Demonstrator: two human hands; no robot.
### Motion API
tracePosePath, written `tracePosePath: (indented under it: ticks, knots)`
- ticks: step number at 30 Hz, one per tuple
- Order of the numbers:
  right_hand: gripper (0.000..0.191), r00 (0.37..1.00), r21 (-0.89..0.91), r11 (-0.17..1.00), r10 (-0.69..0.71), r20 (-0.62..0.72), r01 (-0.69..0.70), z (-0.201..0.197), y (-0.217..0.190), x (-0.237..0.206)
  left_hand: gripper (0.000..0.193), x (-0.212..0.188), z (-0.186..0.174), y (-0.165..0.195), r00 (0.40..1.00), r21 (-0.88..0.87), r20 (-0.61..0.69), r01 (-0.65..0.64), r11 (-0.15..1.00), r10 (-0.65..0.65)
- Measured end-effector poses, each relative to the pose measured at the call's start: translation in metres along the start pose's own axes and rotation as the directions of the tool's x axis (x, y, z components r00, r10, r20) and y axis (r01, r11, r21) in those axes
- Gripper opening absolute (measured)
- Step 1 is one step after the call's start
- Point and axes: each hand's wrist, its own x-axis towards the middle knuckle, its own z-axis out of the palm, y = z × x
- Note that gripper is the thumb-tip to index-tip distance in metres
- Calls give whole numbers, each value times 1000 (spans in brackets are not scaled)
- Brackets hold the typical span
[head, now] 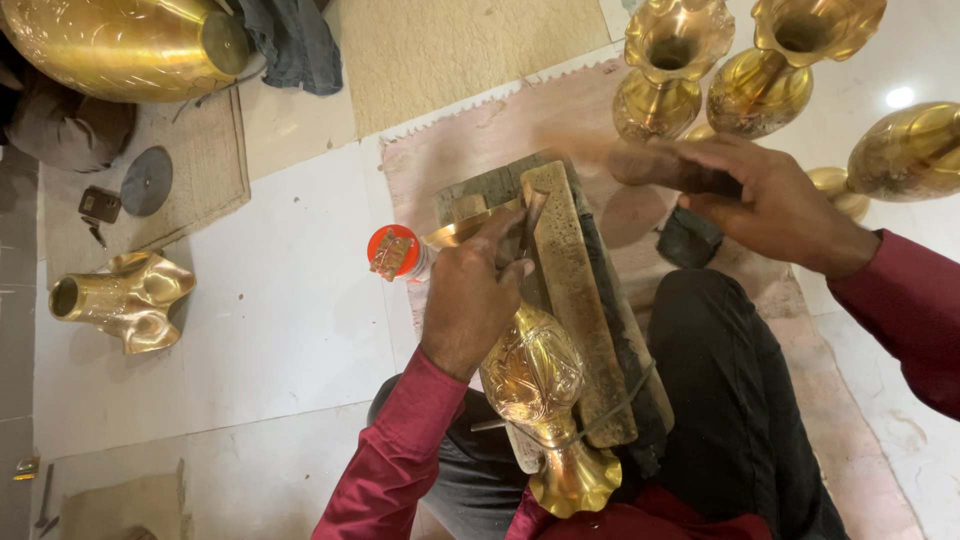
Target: The person sits on the floor with a brass vase held on a wooden board and engraves a decorative pattern into it, holding a chisel against the metal with one hand and striking it with a wooden mallet in the other. They reposition the chisel repeatedly to work the pattern across the vase surface.
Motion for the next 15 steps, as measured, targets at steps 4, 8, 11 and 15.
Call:
tracePosePath:
  ticks: [4, 8, 11, 15]
  knots:
    - [67, 999, -9, 1000, 4, -39, -5, 3, -1, -4, 54, 1, -1, 1, 1000, 23, 12, 18, 1000, -18]
    - [67, 998, 111, 993, 39, -40, -34, 4, -5, -8, 53, 2, -2, 1, 999, 17, 37, 39, 999, -39]
    - [64, 998, -93, 995, 21, -63, -27, 4, -6, -9, 53, 3, -2, -1, 998, 5, 46, 31, 999, -31]
    - [58, 999, 158, 987, 28, -28, -23, 6, -8, -9, 53, 3, -2, -2, 999, 2, 36, -5, 1000, 5]
